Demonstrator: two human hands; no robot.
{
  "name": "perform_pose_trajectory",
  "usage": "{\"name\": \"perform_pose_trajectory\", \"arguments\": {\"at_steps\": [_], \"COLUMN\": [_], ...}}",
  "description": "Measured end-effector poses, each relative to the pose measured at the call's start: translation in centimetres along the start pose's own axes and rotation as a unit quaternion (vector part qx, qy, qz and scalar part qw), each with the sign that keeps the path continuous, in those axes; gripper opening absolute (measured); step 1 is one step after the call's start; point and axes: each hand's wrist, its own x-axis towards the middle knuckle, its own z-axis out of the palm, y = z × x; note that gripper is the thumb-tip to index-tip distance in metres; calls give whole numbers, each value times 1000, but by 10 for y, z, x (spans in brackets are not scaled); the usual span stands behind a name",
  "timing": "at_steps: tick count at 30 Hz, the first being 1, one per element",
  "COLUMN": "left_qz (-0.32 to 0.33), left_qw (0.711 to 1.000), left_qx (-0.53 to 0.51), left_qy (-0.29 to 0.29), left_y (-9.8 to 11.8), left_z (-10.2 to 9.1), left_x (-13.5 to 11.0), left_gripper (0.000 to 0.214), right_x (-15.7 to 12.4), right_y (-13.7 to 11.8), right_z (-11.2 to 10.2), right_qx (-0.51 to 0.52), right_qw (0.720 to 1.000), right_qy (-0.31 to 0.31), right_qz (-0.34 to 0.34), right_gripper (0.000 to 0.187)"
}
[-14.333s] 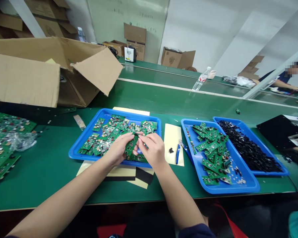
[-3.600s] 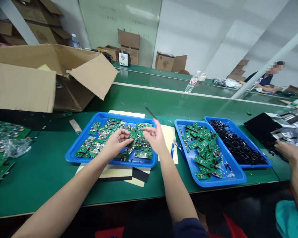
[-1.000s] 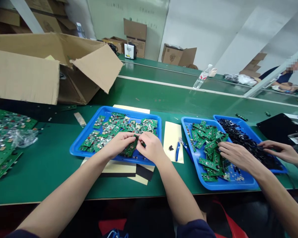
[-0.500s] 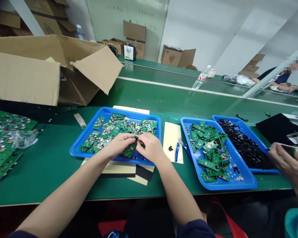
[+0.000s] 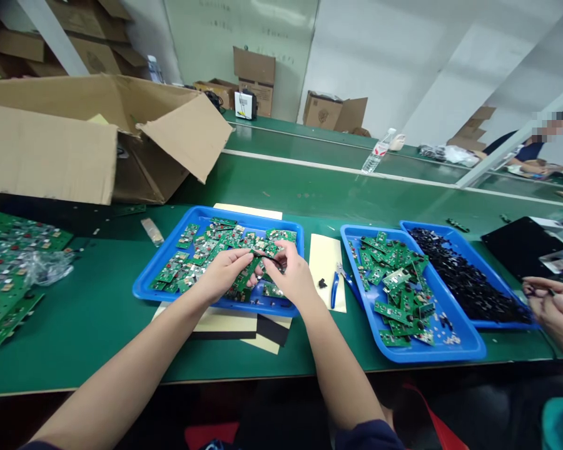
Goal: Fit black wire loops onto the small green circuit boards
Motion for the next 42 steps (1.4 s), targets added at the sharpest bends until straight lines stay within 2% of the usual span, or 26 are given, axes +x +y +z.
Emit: {"name": "perform_pose_trajectory", "arguments": {"at_steps": [3, 6, 10, 17, 20, 23, 26, 29, 31, 33, 37, 42], "left_qz": [4, -7, -18, -32, -29, -35, -37, -17, 8, 32, 90, 145], "left_qw": [1000, 1000, 999, 999, 1000, 998, 995, 998, 999, 997, 978, 949], "left_qx": [-11, -30, -39, -25, -4, 12, 30, 35, 40, 67, 188, 275], "left_qy": [-4, 4, 24, 24, 3, -43, -86, -48, -8, -1, -19, -47], "left_y": [0, 0, -1, -1, 0, 2, 4, 3, 1, 0, 1, 1], "left_z": [-1, 0, 1, 2, 1, 0, 0, 0, -1, -2, -5, -4], "left_x": [0, 0, 0, 0, -1, -3, -5, -4, -2, 0, 0, -2], "left_gripper": [24, 27, 30, 29, 28, 28, 31, 34, 35, 32, 26, 28], "right_x": [1, 2, 2, 2, 1, 0, -1, 0, 1, 1, 0, 0], "right_y": [-1, -4, -6, -7, -7, -7, -6, -3, -2, -2, -5, -8], "right_z": [-1, 0, 0, -2, -1, 2, 4, 2, 0, -2, 0, 4], "right_qx": [26, 0, -15, -19, -25, -23, 25, 92, 104, 89, 37, -16], "right_qw": [997, 994, 989, 987, 986, 983, 983, 982, 979, 982, 989, 985], "right_qy": [-9, 20, 58, 72, 77, 77, 75, 121, 161, 161, 98, 95], "right_qz": [-66, -111, -136, -145, -143, -164, -168, -115, -72, -50, -103, -145], "right_gripper": [21, 14, 15, 15, 15, 15, 15, 36, 30, 20, 15, 11]}}
